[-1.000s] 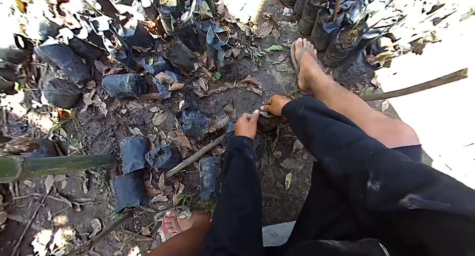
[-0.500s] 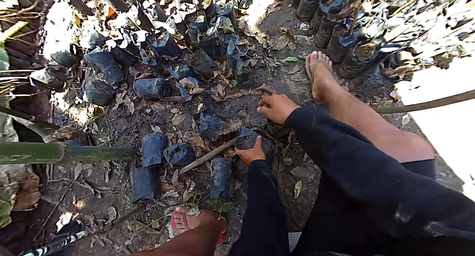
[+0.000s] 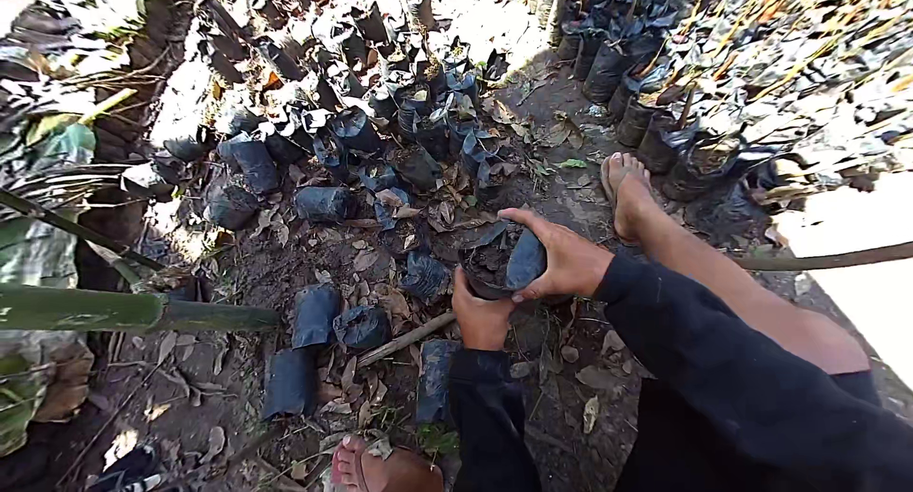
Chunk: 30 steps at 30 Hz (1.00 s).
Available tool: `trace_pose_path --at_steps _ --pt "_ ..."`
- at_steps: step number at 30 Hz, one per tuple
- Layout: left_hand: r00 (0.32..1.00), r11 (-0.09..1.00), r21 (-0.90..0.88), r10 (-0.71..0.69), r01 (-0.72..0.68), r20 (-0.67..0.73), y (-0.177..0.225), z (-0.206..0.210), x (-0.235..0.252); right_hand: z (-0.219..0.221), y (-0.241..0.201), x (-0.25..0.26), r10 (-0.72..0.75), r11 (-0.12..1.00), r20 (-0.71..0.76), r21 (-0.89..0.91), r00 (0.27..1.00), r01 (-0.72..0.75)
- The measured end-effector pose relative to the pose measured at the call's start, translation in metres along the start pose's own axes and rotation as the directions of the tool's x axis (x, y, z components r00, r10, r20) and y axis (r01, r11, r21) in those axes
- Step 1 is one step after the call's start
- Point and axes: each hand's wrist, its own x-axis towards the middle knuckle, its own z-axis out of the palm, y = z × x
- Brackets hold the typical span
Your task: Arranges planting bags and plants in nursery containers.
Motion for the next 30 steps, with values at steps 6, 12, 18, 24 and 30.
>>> trace_pose_path --at_steps 6,12,18,24,30 --pt "0.997 0.953 0.303 -0.01 -0.015 0.082 0.02 0.003 0.014 0.013 -0.011 0.004 0.091 0.989 -0.398 0.147 0.913 -0.034" --pt "0.998 0.902 0.432 0.023 0.006 -0.062 0.011 0.037 0.002 0.007 -0.034 -0.011 0.144 0.987 -0.324 0.118 0.935 -0.111" --pt "0.981 0.94 0.287 0.163 -0.186 0.101 0.026 0.001 0.007 -0.023 -0.033 -0.008 -0.166 0.986 -0.026 0.0 0.986 0.166" --pt "0.999 0.995 0.091 0.031 -0.034 0.035 0.031 0.025 -0.001 -0.016 -0.026 -0.007 -0.212 0.977 -0.344 -0.047 0.915 0.209" --pt "0.99 0.905 0.425 0.08 -0.023 -0.115 0.032 0.057 -0.014 0.01 -0.038 -0.013 -0.065 0.998 -0.463 -0.018 0.884 0.065"
